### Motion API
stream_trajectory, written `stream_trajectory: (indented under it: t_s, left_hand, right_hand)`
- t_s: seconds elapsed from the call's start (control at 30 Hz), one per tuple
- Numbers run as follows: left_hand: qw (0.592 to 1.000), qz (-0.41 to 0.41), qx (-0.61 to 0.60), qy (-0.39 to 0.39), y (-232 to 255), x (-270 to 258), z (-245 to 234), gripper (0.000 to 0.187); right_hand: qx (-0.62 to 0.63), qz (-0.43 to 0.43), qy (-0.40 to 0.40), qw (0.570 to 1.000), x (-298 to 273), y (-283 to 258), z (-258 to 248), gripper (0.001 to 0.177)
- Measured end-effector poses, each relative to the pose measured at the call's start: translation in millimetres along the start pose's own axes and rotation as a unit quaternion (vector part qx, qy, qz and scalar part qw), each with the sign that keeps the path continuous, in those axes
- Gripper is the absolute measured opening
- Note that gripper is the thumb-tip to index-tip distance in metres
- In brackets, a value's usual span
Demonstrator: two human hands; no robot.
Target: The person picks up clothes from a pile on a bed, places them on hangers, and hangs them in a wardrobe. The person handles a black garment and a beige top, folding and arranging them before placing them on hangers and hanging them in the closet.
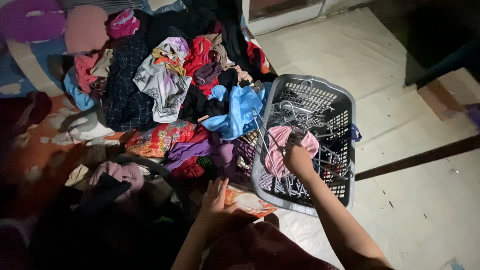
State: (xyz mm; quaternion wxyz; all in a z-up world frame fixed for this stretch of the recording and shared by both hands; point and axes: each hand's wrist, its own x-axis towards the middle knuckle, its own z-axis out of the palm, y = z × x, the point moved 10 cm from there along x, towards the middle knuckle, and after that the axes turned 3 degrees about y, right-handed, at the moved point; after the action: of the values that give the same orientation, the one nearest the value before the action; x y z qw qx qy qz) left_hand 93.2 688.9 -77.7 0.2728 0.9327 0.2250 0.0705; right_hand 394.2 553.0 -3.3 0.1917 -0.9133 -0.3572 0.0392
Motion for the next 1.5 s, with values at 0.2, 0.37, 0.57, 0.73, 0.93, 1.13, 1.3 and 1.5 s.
stream_trajectory:
  t_s: [0.2,0.37,0.57,0.73,0.93,1.13,1.3,1.5]
  left_hand:
    - [0.997,0.069,-0.009,0.031,34,2,-44,0.101]
    - [0.989,0.053,-0.069,0.117,68,9,-111,0.104]
    - [0.973,0.094,-0.069,0.198,95,8,-155,0.096]
    - [0.976,0.083,-0.133,0.149,85,3,-139,0.031]
    - [0.973,0.120,-0.136,0.141,84,-48,-126,0.027]
    - [0.964,0.113,-0.171,0.168,84,-125,-134,0.027]
    - [0.961,0.072,-0.200,0.178,75,-203,-140,0.030]
    - [0.965,-0.007,-0.211,0.153,54,-277,-148,0.030]
  right_hand:
    - [0.148,-0.138,0.168,0.965,-71,-71,-91,0.029]
    - [0.186,-0.046,0.145,0.971,-109,-81,-120,0.021]
    - [0.217,-0.034,0.138,0.966,-146,-93,-143,0.010]
    - [0.218,-0.060,0.131,0.965,-176,-101,-155,0.012]
    - [0.393,-0.034,0.120,0.911,-222,-97,-154,0.031]
    - [0.320,-0.085,0.135,0.934,-296,-112,-161,0.056]
    - [0.250,0.075,-0.035,0.965,-377,-107,-110,0.032]
    - [0.274,0.073,-0.104,0.953,-441,-145,-84,0.038]
